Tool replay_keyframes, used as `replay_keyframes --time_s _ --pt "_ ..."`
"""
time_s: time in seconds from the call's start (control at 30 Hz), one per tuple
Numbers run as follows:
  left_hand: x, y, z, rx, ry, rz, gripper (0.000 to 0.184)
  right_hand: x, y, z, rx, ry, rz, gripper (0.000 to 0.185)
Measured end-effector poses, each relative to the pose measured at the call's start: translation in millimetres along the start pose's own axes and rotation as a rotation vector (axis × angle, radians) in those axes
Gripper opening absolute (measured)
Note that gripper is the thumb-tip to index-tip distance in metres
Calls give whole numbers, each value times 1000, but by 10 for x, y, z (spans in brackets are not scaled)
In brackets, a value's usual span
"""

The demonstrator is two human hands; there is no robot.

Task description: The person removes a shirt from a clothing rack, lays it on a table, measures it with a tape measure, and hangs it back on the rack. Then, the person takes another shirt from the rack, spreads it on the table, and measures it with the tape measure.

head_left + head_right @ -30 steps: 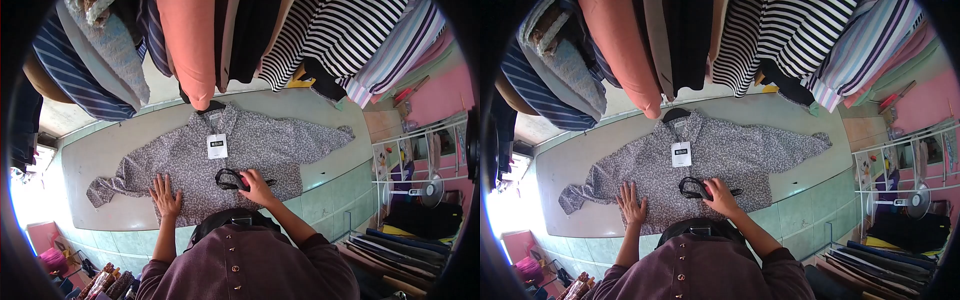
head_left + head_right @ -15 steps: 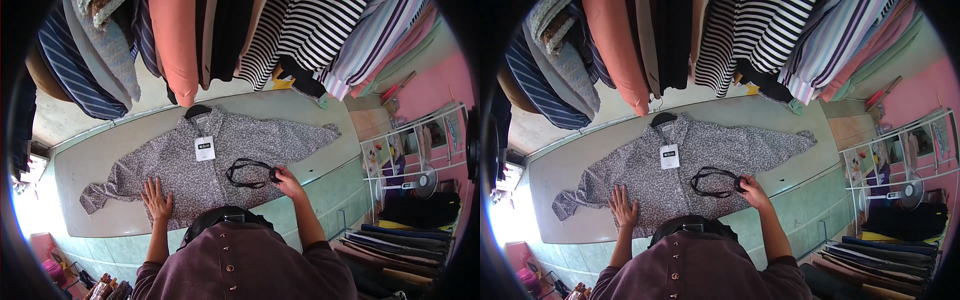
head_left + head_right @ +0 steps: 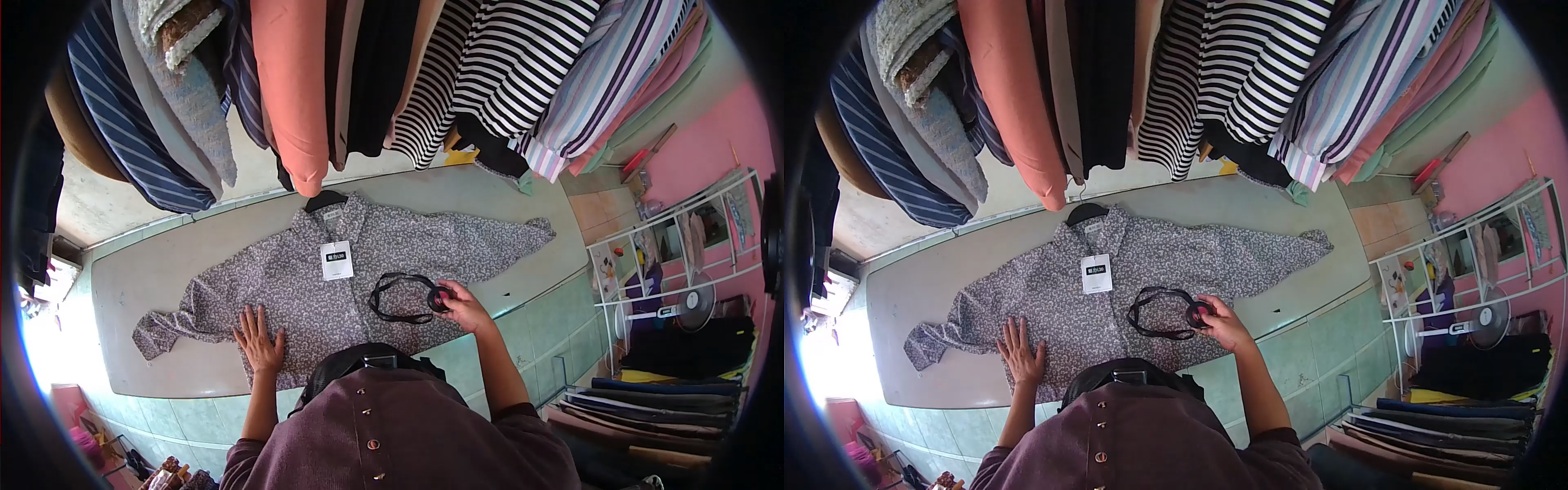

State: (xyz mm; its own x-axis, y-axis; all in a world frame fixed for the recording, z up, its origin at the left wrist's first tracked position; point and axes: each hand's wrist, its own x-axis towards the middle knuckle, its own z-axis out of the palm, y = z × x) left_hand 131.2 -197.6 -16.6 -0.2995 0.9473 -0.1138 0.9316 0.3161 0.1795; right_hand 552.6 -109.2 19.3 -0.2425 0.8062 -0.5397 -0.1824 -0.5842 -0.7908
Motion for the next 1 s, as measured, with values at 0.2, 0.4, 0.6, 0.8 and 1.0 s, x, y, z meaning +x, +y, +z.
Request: replay_keyframes --time_s 0.2,0.4,0.6,0.8,1.0 --pt "12 -12 2 -7 -10 8 67 -35 -3 -124 136 137 -5 42" --pt "21 -22 7 -3 -10 0 67 -264 -617 -445 -612 840 -970 37" --pt "15 -11 4 -9 -12 -4 67 -1259 -1743 -212 386 361 -1178 47" --pt "77 -94 -44 -60 46 22 66 -901 -1403 261 178 145 -804 42" --pt "391 -676 35 -126 334 -144 50 158 -245 504 -266 40 -239 17"
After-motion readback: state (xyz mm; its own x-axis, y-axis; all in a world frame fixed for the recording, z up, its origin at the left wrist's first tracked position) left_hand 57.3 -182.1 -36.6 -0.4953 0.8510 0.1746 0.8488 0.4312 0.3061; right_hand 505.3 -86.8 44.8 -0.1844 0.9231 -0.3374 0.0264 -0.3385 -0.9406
